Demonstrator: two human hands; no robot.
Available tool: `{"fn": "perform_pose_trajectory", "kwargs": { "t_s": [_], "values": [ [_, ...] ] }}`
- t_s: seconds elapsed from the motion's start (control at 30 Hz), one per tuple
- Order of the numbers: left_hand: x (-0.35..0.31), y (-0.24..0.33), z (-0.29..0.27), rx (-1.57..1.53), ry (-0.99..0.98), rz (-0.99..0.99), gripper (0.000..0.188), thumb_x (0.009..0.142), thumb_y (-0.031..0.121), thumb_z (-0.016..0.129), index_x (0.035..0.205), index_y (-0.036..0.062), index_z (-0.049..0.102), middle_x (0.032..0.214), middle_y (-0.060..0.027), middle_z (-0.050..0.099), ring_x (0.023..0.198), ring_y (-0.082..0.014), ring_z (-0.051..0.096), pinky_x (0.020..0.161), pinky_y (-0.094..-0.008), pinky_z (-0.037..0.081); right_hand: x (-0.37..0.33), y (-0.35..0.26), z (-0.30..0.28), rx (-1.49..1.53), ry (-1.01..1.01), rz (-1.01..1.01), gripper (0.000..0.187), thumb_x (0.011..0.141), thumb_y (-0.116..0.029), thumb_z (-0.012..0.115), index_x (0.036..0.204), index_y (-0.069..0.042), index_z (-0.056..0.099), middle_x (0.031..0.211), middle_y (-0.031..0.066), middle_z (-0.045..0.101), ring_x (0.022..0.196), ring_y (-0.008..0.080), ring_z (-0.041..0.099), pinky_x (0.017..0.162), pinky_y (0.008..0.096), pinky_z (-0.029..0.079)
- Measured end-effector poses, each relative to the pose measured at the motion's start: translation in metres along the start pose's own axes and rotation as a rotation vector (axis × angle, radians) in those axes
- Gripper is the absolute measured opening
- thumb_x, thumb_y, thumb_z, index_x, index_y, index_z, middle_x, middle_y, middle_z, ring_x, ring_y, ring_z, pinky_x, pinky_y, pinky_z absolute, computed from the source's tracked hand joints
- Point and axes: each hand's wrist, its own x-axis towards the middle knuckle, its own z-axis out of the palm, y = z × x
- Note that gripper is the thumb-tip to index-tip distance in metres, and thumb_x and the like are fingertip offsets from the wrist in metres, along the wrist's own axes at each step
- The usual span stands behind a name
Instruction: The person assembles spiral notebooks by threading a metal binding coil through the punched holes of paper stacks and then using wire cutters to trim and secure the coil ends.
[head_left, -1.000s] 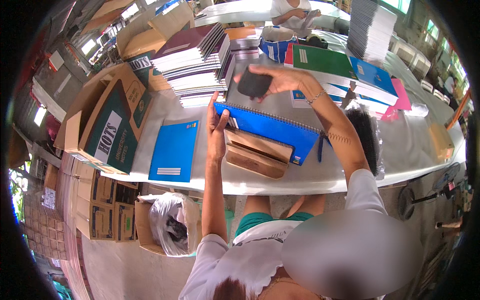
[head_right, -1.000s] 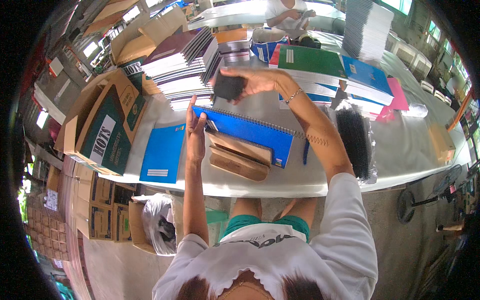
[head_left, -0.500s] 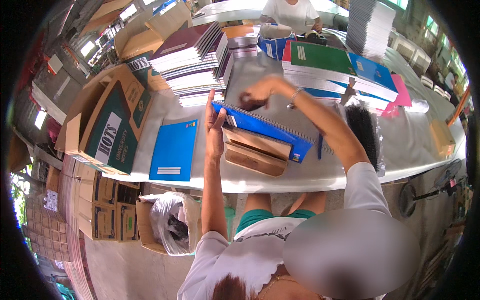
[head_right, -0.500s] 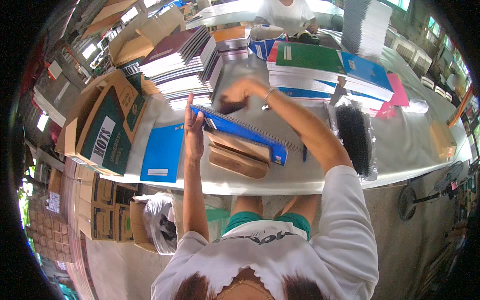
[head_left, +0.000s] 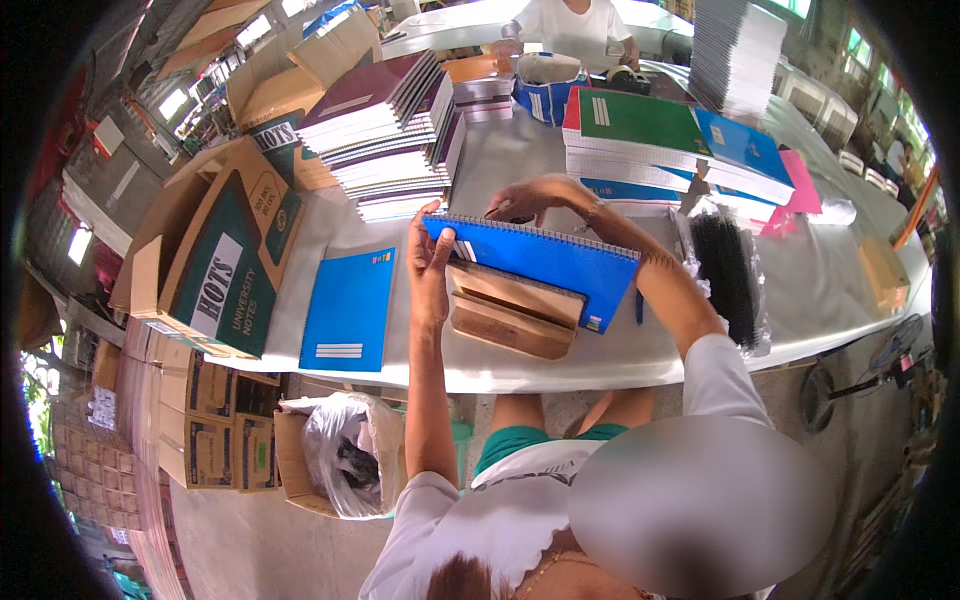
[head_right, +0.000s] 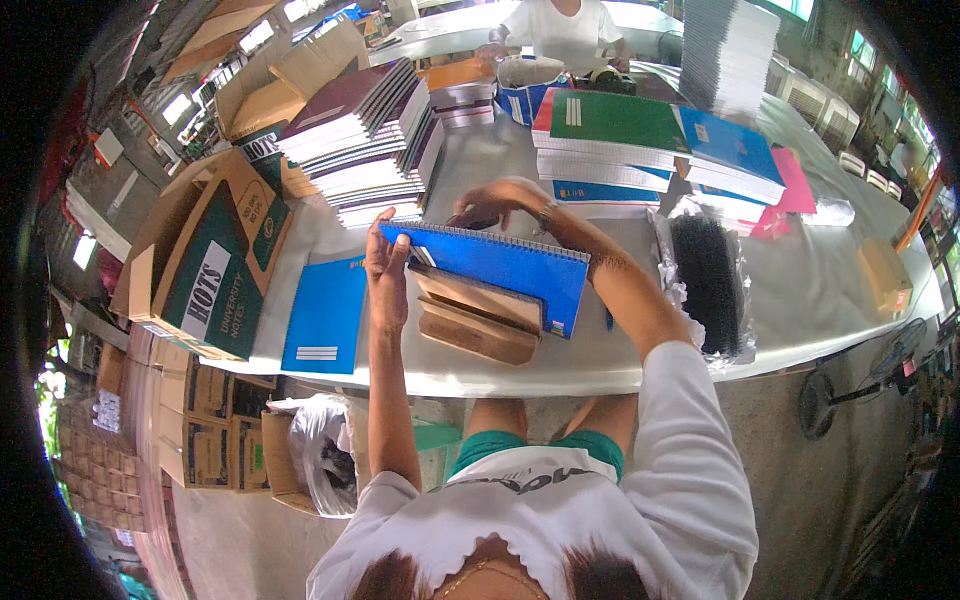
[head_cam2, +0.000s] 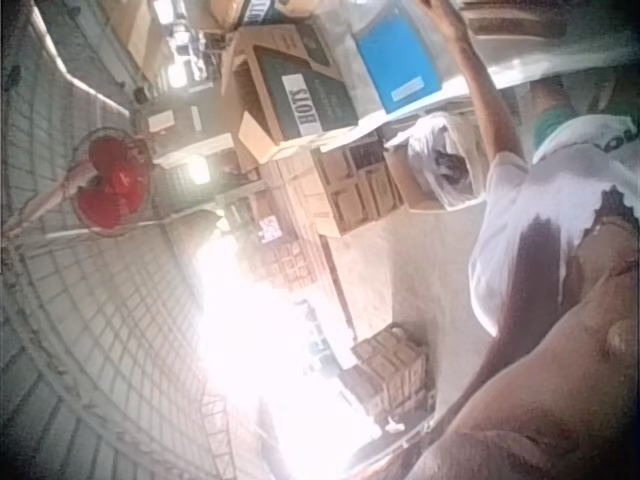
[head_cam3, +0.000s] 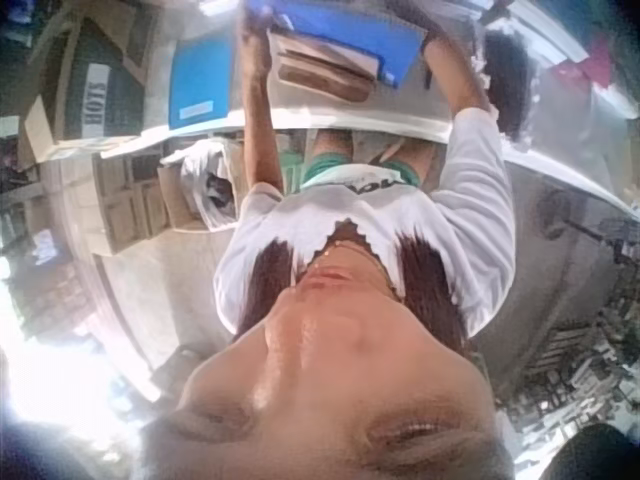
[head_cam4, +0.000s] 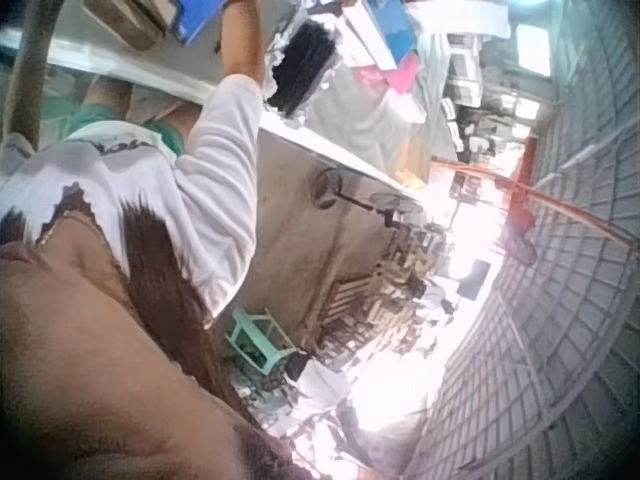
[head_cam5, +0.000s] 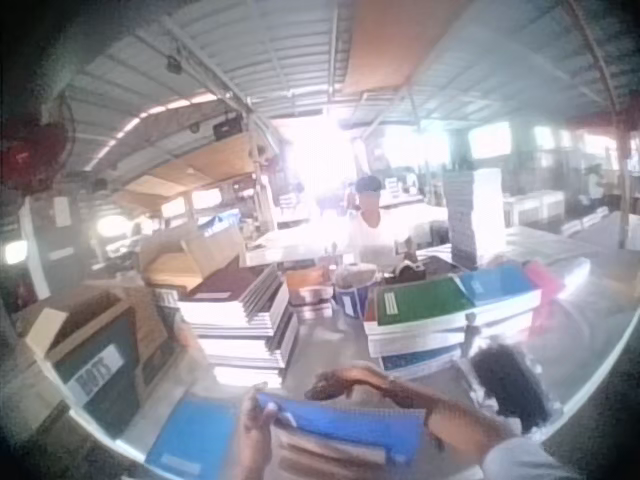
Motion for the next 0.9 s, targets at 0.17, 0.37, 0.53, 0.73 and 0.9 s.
{"fn": "perform_pose_trajectory", "kwargs": {
  "t_s": [0.17,0.37,0.53,0.73,0.9],
  "values": [
    [-0.033,-0.006,0.007,0.075,0.347,0.104,0.034,0.09,0.013,0.067,0.121,0.0055,0.054,0.117,-0.0057,0.054,0.104,-0.013,0.05,0.094,-0.0281,0.039,-0.063,0.114,0.061,0.756,0.512,-0.394,0.049,0.095,-0.029,0.056,0.139,-0.009,0.043,0.123,0.0111,0.058,0.114,0.0237,0.054,0.1,0.0344,0.045],
    [-0.072,0.017,0.046,0.057,0.381,0.009,0.036,0.086,0.019,0.071,0.115,0.0052,0.055,0.113,-0.0057,0.051,0.1,-0.0123,0.047,0.089,-0.0261,0.038,-0.164,0.104,0.191,-0.306,1.07,0.565,0.058,0.092,-0.03,0.057,0.142,-0.006,0.039,0.136,0.0274,0.04,0.13,0.0455,0.033,0.105,0.0592,0.026],
    [-0.069,0.027,0.034,0.113,0.28,-0.071,0.039,0.088,0.031,0.07,0.111,0.003,0.055,0.096,-0.0004,0.052,0.091,-0.0104,0.049,0.085,-0.0243,0.038,-0.181,0.109,0.229,-0.329,1.108,0.536,0.065,0.092,-0.024,0.057,0.147,-0.005,0.029,0.143,0.0251,0.031,0.13,0.045,0.032,0.105,0.061,0.024],
    [-0.058,0.035,0.027,0.151,0.183,0.012,0.03,0.089,0.024,0.071,0.105,0.0,0.063,0.097,-0.0039,0.06,0.09,-0.0092,0.052,0.081,-0.0238,0.041,-0.184,0.098,0.233,-0.17,1.514,0.372,0.075,0.091,-0.017,0.059,0.149,-0.001,0.015,0.144,0.0246,0.031,0.13,0.0399,0.034,0.109,0.0548,0.025],
    [-0.059,0.048,0.034,0.121,0.188,-0.019,0.026,0.09,0.019,0.069,0.105,-0.0019,0.065,0.095,-0.0051,0.064,0.088,-0.0084,0.054,0.075,-0.0209,0.044,-0.179,-0.015,0.211,0.373,1.385,0.018,0.075,0.089,-0.023,0.065,0.145,0.0,0.022,0.136,0.0218,0.038,0.124,0.0314,0.043,0.102,0.0438,0.038]
  ]
}}
